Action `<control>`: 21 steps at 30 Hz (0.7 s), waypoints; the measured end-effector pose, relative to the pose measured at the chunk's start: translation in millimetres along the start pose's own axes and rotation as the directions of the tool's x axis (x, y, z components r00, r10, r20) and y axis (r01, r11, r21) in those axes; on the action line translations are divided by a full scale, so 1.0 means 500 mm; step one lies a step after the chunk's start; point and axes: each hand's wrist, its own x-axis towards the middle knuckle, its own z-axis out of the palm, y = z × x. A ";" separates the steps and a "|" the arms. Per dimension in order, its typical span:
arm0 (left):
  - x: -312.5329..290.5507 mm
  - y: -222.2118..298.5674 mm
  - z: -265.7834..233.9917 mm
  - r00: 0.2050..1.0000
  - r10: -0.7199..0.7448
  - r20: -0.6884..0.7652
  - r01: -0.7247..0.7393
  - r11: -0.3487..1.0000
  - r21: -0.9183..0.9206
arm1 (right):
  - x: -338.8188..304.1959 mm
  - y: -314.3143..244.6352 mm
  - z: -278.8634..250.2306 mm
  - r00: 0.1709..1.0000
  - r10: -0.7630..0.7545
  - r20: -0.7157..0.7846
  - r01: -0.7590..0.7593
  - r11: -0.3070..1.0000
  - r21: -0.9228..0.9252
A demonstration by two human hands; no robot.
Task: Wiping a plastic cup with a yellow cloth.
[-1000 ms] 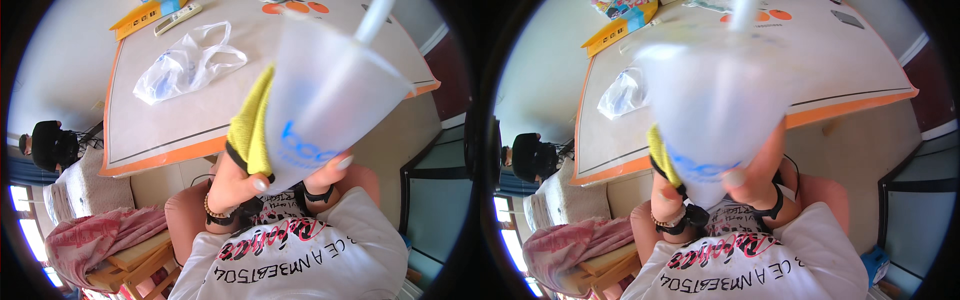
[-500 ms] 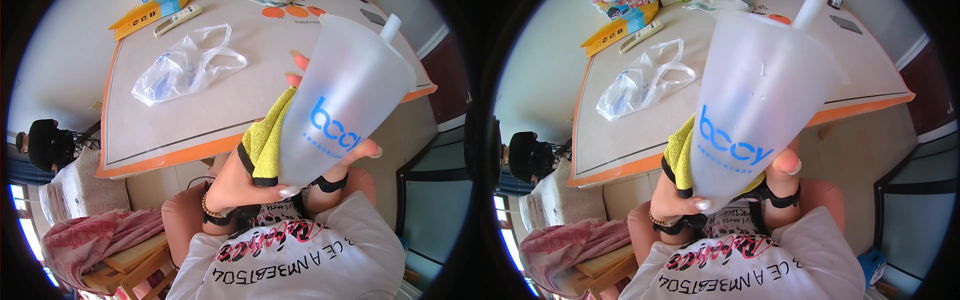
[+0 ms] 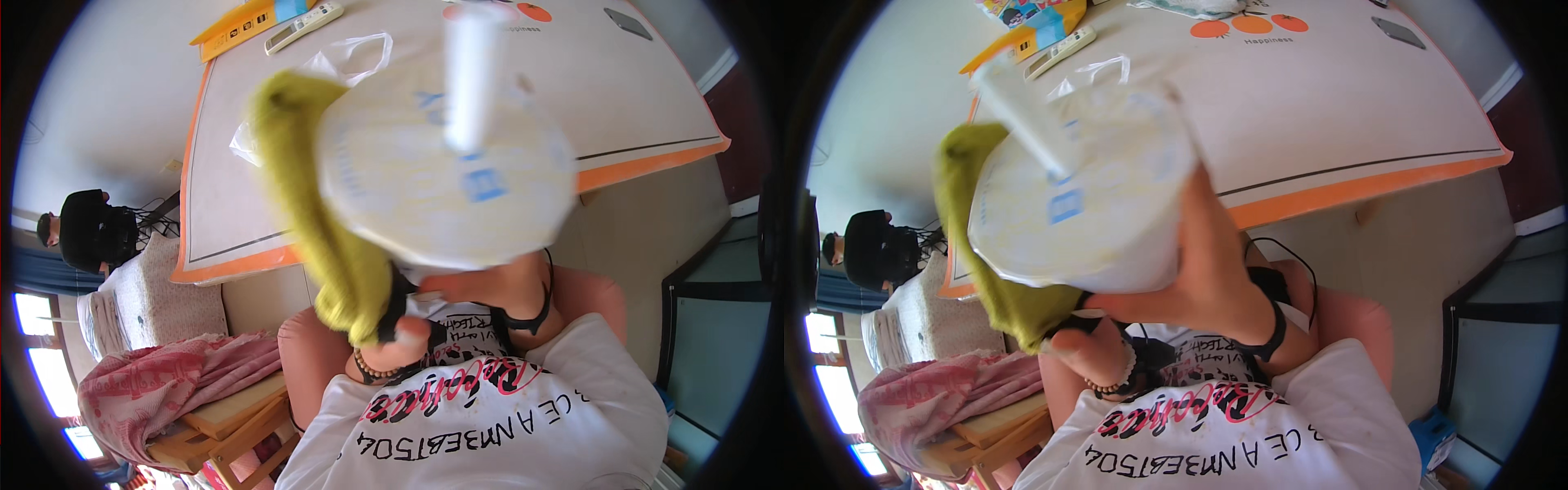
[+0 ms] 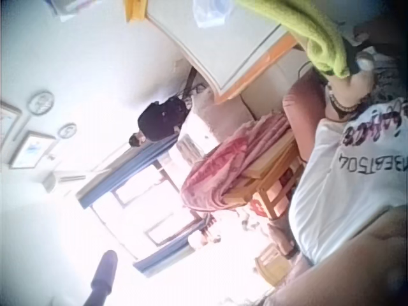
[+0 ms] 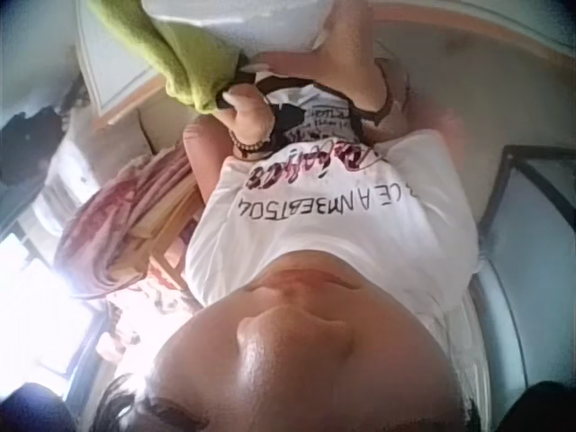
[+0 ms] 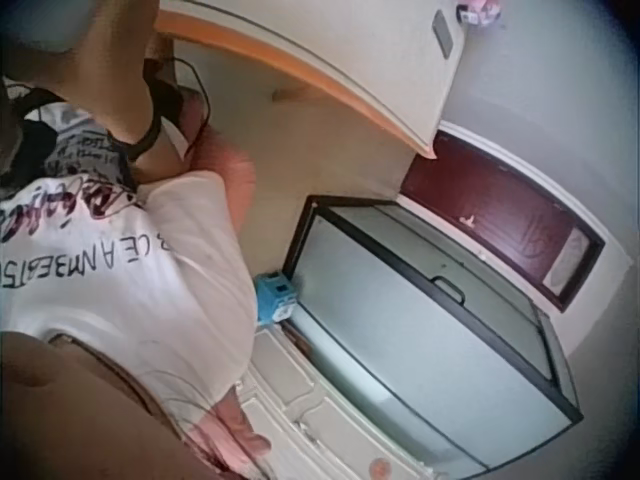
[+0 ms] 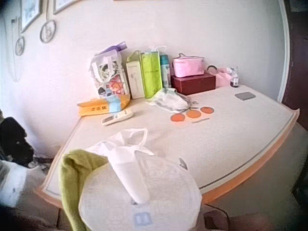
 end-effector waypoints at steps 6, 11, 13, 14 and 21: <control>0.001 -0.004 -0.013 1.000 0.028 -0.007 -0.029 0.990 -0.138 | 0.008 -0.009 0.033 0.980 -0.133 0.147 0.182 0.894 -0.410; 0.023 0.005 -0.048 0.977 -0.008 0.212 0.040 0.988 -0.148 | 0.047 0.001 -0.029 0.800 -0.465 0.379 0.547 0.826 -0.140; 0.029 0.006 -0.056 0.954 -0.015 0.300 0.031 0.998 -0.048 | 0.036 0.002 -0.019 0.809 -0.458 0.368 0.521 0.849 -0.089; 0.031 0.006 -0.058 0.939 -0.023 0.343 0.023 1.000 0.002 | 0.031 0.001 -0.012 0.865 -0.365 0.343 0.376 0.926 0.037; 0.050 0.033 -0.018 0.896 -0.148 0.419 0.060 0.975 0.215 | 0.006 0.013 -0.016 0.988 -0.110 0.105 0.092 0.982 0.166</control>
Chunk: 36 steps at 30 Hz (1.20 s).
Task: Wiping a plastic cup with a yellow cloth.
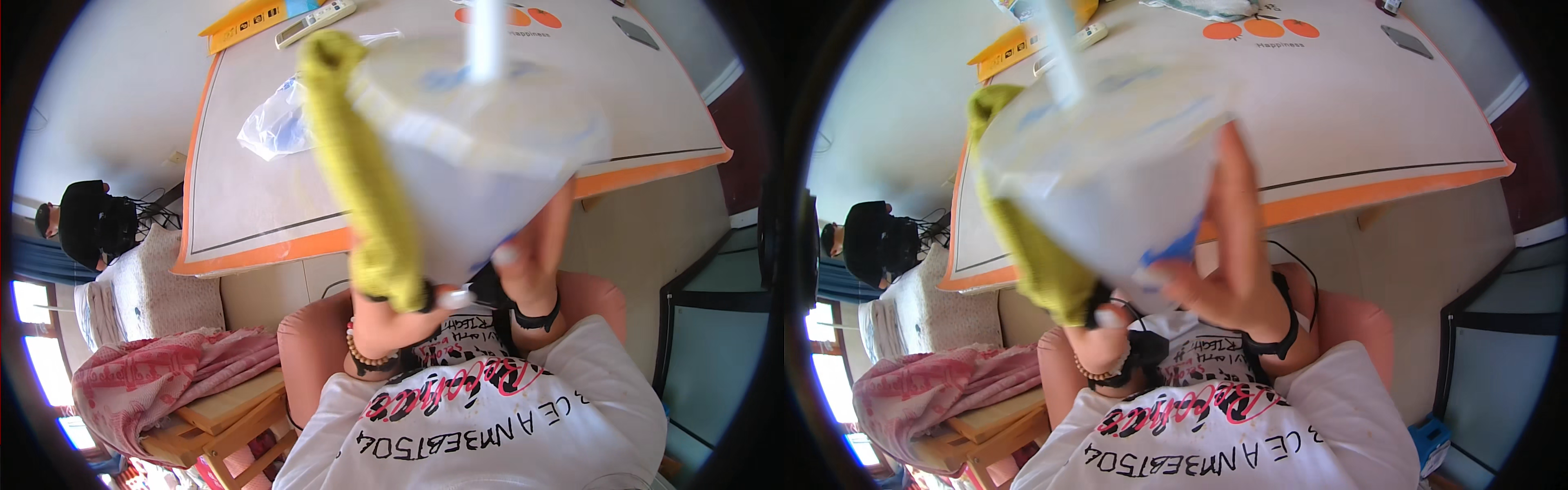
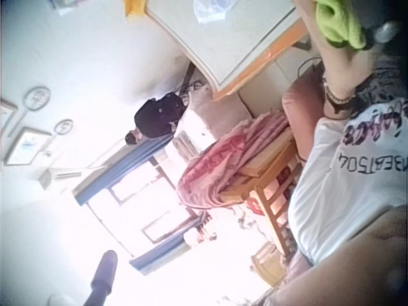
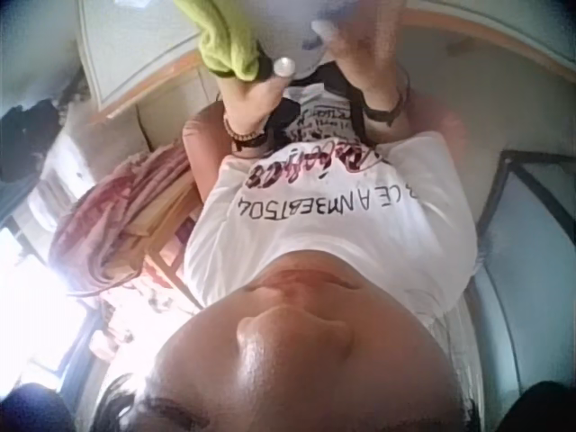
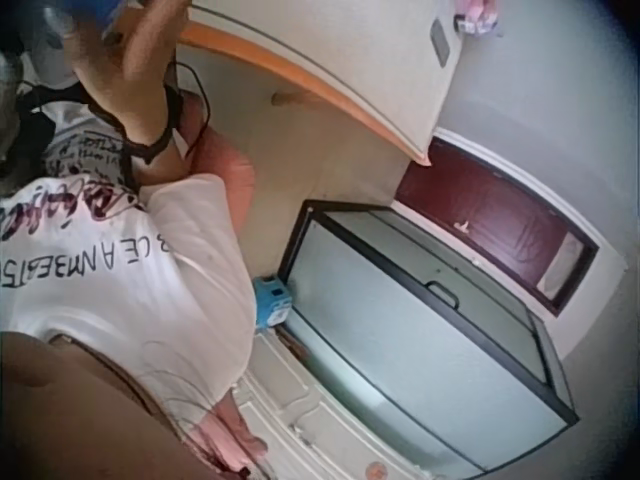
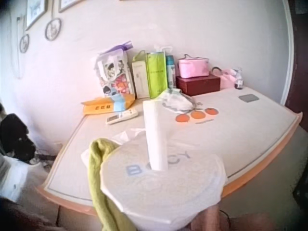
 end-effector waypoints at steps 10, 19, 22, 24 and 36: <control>0.068 0.033 0.053 0.854 0.164 0.494 -0.389 0.832 0.396 | 0.032 -0.033 -0.050 0.713 -0.093 -0.695 0.008 0.992 -0.124; 0.027 0.030 0.037 0.996 -0.037 0.078 0.014 0.959 0.284 | 0.003 -0.049 0.006 0.973 0.035 -0.229 -0.058 0.994 -0.094; 0.026 0.025 0.034 1.000 -0.029 -0.011 0.029 0.998 0.062 | 0.002 -0.056 -0.003 0.986 0.111 -0.124 -0.122 0.989 -0.086; 0.031 0.018 0.019 0.998 -0.003 0.058 0.007 0.998 -0.061 | 0.000 -0.057 -0.011 0.982 0.141 -0.124 -0.155 0.981 -0.116; -0.005 0.000 0.033 0.989 0.029 -0.145 0.007 0.971 0.239 | -0.003 -0.007 -0.013 0.997 -0.035 0.064 0.042 0.992 -0.121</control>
